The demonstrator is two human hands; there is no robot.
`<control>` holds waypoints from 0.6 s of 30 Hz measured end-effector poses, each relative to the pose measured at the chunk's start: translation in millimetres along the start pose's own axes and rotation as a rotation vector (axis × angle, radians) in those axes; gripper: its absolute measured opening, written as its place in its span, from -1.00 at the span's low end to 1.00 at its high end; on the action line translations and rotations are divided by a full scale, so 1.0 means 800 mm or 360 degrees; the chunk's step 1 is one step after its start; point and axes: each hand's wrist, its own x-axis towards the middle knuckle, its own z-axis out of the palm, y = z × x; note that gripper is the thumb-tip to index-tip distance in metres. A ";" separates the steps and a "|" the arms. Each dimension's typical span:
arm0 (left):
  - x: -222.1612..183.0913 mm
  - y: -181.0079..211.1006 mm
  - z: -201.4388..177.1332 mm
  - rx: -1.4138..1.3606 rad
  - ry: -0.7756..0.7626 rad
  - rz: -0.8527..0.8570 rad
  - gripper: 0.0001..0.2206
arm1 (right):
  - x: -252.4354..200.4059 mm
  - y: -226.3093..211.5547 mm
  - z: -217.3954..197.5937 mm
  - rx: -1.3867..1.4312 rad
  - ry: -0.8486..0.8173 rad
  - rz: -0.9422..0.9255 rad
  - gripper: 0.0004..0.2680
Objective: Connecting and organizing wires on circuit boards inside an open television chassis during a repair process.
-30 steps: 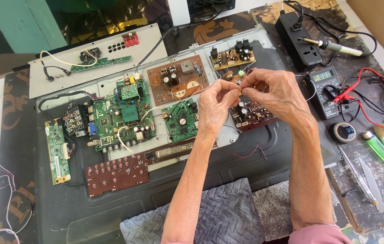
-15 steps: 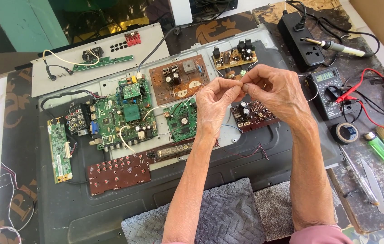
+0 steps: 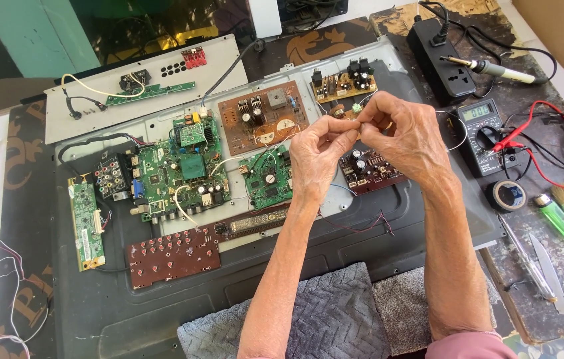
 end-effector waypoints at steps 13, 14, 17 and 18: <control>0.002 0.004 -0.020 0.0466 0.0131 0.0219 -0.90 | -0.003 -0.019 -0.018 -0.0278 -0.0275 0.0214 -0.96; 0.004 0.005 -0.023 0.0518 0.0139 0.0210 -0.91 | -0.001 -0.017 -0.018 -0.0342 -0.0337 0.0270 -0.95; 0.004 0.000 -0.025 0.0634 0.0121 0.0199 -0.91 | 0.001 -0.022 -0.017 -0.0418 -0.0397 0.0313 -0.96; 0.003 0.001 -0.024 0.0633 0.0125 0.0200 -0.91 | 0.001 -0.020 -0.015 -0.0419 -0.0398 0.0309 -0.96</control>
